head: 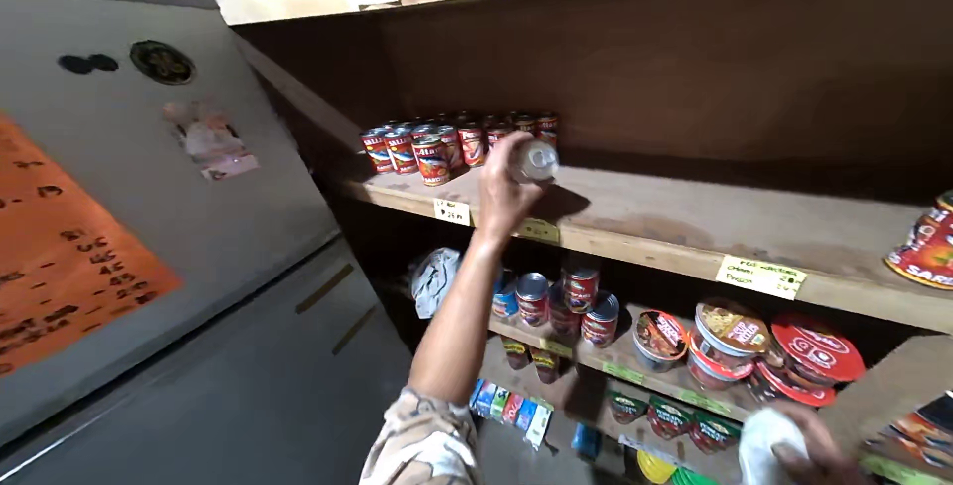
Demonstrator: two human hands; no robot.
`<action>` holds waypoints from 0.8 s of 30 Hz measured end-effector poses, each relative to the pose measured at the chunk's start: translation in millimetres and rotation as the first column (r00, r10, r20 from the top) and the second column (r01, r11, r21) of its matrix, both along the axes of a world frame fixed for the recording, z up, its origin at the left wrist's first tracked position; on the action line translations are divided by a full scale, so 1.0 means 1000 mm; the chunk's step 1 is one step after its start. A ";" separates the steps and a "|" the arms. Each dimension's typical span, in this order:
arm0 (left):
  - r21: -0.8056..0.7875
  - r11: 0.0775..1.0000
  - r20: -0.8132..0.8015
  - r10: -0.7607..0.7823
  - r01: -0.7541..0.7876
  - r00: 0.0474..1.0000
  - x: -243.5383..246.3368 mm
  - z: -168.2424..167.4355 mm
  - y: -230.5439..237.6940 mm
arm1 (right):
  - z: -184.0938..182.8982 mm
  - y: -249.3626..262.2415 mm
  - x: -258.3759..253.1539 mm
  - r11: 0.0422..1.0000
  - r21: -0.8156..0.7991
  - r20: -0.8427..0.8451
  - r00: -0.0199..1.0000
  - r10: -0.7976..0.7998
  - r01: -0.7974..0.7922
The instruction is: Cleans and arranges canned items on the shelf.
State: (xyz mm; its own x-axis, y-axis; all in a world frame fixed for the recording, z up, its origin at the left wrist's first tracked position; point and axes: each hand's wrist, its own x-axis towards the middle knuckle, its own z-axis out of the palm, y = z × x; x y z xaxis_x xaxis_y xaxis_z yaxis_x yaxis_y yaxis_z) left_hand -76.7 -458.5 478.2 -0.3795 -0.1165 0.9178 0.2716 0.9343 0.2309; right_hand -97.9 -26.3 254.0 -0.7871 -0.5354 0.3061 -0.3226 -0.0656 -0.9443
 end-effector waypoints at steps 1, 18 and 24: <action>0.009 0.995 -0.021 -0.095 0.095 0.995 0.001 -0.012 0.028 | 0.032 -0.008 0.000 0.998 -0.063 -0.127 0.991 -0.037 0.029; 0.085 0.927 -0.095 -0.357 0.365 0.929 -0.020 -0.087 0.197 | 0.148 -0.061 -0.015 0.876 -0.068 -0.948 0.243 -0.206 0.477; 0.036 0.926 -0.071 -0.374 0.377 0.925 -0.013 -0.088 0.207 | 0.160 -0.037 -0.024 0.832 -0.218 -0.918 0.182 -0.352 0.511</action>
State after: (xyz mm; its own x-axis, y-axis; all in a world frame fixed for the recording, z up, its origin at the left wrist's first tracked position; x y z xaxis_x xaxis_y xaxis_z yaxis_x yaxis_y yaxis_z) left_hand -90.1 -251.7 390.6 -0.3471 -0.0211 0.9376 0.6152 0.7494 0.2446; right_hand -122.1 -63.3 413.5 -0.1598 -0.2992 0.9407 -0.8856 0.4645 -0.0027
